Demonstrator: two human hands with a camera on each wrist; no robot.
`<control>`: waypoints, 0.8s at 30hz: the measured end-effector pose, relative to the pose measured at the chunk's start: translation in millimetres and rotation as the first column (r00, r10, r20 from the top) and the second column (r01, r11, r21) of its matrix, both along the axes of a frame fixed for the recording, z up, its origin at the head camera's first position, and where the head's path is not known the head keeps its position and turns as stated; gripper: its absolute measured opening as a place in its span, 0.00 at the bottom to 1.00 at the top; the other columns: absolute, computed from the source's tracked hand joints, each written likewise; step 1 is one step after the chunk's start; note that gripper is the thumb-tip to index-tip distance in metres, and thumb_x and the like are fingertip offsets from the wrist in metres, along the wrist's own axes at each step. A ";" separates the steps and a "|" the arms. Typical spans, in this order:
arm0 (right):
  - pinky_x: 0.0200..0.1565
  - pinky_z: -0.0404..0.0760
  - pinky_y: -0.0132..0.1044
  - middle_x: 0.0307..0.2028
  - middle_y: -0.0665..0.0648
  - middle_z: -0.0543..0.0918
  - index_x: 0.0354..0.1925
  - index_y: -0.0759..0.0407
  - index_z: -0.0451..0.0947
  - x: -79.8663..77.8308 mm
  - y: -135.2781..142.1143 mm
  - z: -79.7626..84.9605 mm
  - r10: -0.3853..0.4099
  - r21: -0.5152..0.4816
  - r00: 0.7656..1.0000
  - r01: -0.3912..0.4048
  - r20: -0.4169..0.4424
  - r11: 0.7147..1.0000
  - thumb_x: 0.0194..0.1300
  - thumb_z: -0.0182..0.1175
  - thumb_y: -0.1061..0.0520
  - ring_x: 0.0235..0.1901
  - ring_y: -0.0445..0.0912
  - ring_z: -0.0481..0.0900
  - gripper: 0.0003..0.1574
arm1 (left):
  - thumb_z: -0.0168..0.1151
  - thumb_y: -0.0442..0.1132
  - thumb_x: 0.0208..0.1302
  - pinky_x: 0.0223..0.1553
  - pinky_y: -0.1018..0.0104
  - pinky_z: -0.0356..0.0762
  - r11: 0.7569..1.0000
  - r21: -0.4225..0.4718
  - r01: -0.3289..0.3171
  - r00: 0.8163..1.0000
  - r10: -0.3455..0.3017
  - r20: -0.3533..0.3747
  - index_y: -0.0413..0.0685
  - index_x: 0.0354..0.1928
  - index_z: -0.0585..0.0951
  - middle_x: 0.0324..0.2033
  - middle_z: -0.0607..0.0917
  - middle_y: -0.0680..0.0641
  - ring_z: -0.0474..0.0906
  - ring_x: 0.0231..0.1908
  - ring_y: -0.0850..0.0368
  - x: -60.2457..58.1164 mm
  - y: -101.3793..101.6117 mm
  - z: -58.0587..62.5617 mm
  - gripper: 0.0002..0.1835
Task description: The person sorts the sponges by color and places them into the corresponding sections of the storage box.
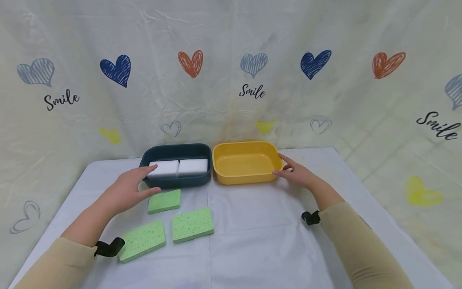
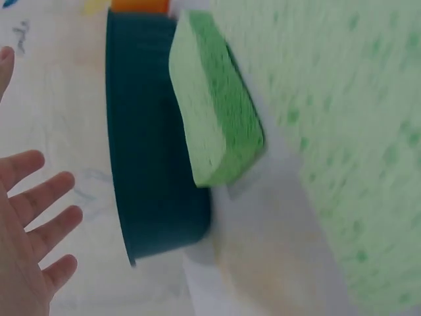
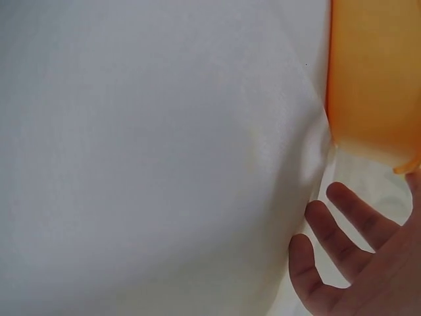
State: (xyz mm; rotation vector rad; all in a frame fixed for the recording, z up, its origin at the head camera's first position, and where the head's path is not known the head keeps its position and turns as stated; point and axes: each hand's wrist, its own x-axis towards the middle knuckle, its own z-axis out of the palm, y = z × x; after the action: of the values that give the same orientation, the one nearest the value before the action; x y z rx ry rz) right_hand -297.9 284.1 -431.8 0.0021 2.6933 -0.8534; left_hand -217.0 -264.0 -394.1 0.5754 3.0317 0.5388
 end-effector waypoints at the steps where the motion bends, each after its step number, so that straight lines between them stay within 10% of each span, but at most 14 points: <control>1: 0.58 0.71 0.65 0.65 0.67 0.66 0.79 0.34 0.38 0.7 -0.3 0.9 0.001 -0.001 1.000 -0.001 0.001 1.000 0.59 0.58 0.23 0.56 0.63 0.68 0.62 | 0.56 0.72 0.62 0.65 0.34 0.60 1.000 -0.004 0.025 0.999 -0.025 -0.021 0.48 0.76 0.61 0.70 0.67 0.38 0.61 0.69 0.34 4.4 2.9 -0.2 0.49; 5: 0.59 0.70 0.65 0.65 0.67 0.66 0.79 0.33 0.38 1.7 -0.9 2.7 0.000 -0.006 1.000 0.000 0.005 1.000 0.59 0.59 0.23 0.57 0.63 0.68 0.62 | 0.62 0.67 0.61 0.63 0.38 0.66 0.992 -0.017 0.129 0.988 -0.130 -0.080 0.47 0.71 0.69 0.66 0.75 0.43 0.69 0.65 0.40 21.4 17.9 -3.7 0.44; 12: 0.59 0.70 0.64 0.64 0.67 0.67 0.79 0.33 0.38 -1.6 1.2 1.7 0.017 0.005 1.000 -0.017 -0.008 1.000 0.59 0.58 0.23 0.56 0.62 0.69 0.61 | 0.66 0.68 0.56 0.63 0.41 0.65 0.969 -0.085 0.233 0.972 -0.232 0.018 0.59 0.67 0.75 0.61 0.80 0.53 0.73 0.62 0.49 46.1 44.5 -11.4 0.40; 24: 0.59 0.70 0.65 0.64 0.67 0.67 0.79 0.34 0.38 1.4 0.2 5.5 0.016 -0.010 1.000 -0.016 0.009 1.000 0.58 0.59 0.22 0.57 0.62 0.69 0.63 | 0.71 0.68 0.49 0.61 0.45 0.67 0.938 -0.153 0.311 0.948 -0.296 0.115 0.71 0.65 0.76 0.59 0.80 0.56 0.73 0.61 0.51 52.1 56.2 -33.1 0.39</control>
State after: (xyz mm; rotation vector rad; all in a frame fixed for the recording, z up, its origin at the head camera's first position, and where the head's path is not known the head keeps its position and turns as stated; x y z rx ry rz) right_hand -296.5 284.3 -426.2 -0.0175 2.6768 -0.8602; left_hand -164.9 -207.7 -427.2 0.9569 2.7877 0.2806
